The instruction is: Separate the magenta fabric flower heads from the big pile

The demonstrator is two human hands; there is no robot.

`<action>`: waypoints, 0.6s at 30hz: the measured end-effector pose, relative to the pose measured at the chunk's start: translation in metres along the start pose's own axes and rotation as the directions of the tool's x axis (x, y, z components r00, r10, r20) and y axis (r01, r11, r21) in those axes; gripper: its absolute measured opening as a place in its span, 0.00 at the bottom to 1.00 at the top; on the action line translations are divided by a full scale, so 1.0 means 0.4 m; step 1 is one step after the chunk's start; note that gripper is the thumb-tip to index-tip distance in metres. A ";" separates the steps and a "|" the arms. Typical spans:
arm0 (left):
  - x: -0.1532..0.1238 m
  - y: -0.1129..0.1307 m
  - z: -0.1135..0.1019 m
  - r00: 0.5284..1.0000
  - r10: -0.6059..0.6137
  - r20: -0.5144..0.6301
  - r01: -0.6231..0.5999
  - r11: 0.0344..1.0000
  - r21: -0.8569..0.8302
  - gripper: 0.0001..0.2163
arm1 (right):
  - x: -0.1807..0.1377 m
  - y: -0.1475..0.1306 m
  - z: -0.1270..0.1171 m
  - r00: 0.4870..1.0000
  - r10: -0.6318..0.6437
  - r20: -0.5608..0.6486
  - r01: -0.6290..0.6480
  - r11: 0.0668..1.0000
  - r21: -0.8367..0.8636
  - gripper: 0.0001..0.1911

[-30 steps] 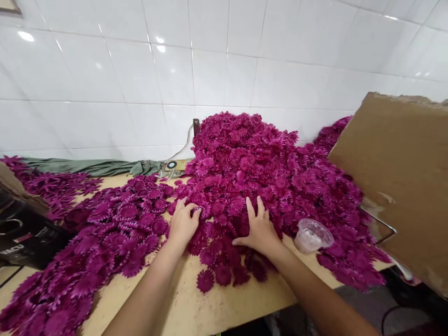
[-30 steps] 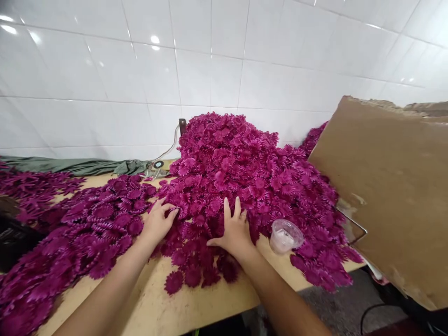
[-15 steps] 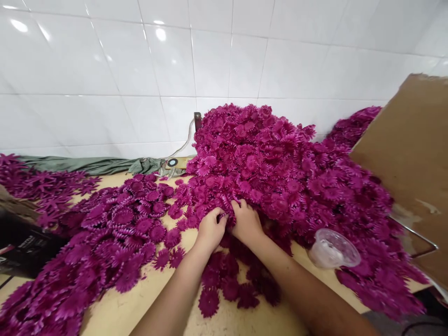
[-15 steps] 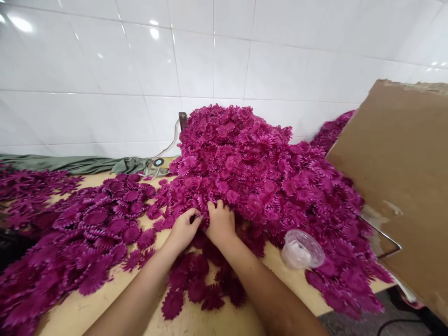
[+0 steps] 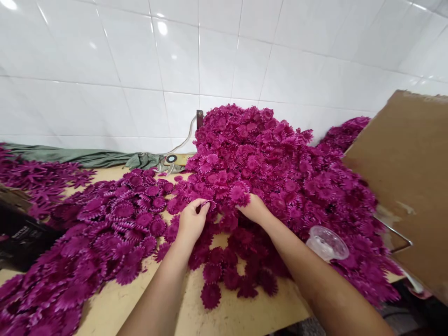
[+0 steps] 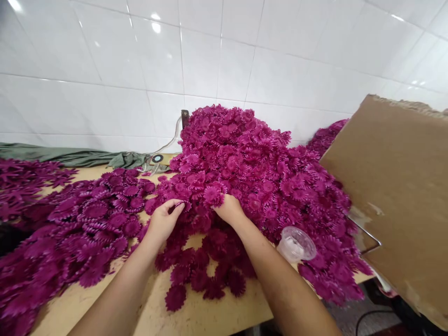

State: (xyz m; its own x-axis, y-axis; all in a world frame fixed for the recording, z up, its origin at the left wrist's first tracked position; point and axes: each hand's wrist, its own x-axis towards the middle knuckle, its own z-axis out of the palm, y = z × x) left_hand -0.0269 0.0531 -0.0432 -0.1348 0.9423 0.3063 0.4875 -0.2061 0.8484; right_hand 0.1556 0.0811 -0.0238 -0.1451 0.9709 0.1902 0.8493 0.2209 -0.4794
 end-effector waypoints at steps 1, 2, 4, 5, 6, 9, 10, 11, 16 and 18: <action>-0.004 0.006 0.000 1.000 0.008 -0.012 -0.008 1.000 0.007 0.08 | 0.007 0.004 0.000 1.000 -0.007 -0.006 0.007 0.999 0.042 0.06; -0.008 0.014 -0.002 0.999 0.019 -0.041 -0.018 0.999 0.026 0.08 | 0.014 0.008 0.001 1.000 -0.014 -0.017 0.015 0.996 0.088 0.06; -0.016 0.030 -0.011 0.987 0.072 -0.142 -0.054 0.990 0.131 0.08 | 0.025 0.014 0.001 0.999 -0.019 -0.045 0.026 0.983 0.180 0.09; -0.019 0.038 -0.017 0.973 0.122 -0.198 -0.079 0.975 0.209 0.08 | 0.029 0.016 0.001 0.998 -0.015 -0.059 0.028 0.974 0.225 0.10; -0.022 0.046 -0.022 0.954 0.181 -0.240 -0.107 0.951 0.291 0.08 | 0.032 0.018 0.002 0.998 -0.008 -0.070 0.026 0.963 0.267 0.10; -0.033 0.064 -0.027 0.935 0.308 -0.176 -0.220 0.893 0.392 0.09 | 0.039 0.020 0.001 0.996 0.031 -0.086 0.004 0.924 0.381 0.11; -0.037 0.067 -0.023 0.945 0.312 -0.095 -0.259 0.895 0.362 0.09 | 0.040 0.020 0.001 0.995 0.046 -0.089 -0.005 0.911 0.413 0.11; -0.041 0.069 -0.017 0.954 0.300 -0.004 -0.283 0.904 0.320 0.09 | 0.041 0.019 0.001 0.994 0.060 -0.092 -0.014 0.897 0.442 0.12; -0.053 0.061 0.026 0.958 0.134 0.253 -0.189 0.960 0.208 0.13 | 0.040 0.013 0.004 0.988 0.129 -0.088 -0.061 0.837 0.544 0.12; -0.055 0.059 0.036 0.953 0.122 0.279 -0.180 0.964 0.193 0.15 | 0.037 0.013 0.008 0.985 0.152 -0.077 -0.081 0.816 0.572 0.12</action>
State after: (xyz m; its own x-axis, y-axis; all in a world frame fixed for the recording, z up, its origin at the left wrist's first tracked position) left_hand 0.0000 0.0314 -0.0363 0.1716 0.9459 0.2752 0.6614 -0.3177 0.6795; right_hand 0.1563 0.0971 -0.0262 0.0253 0.9832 0.1807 0.4149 0.1541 -0.8967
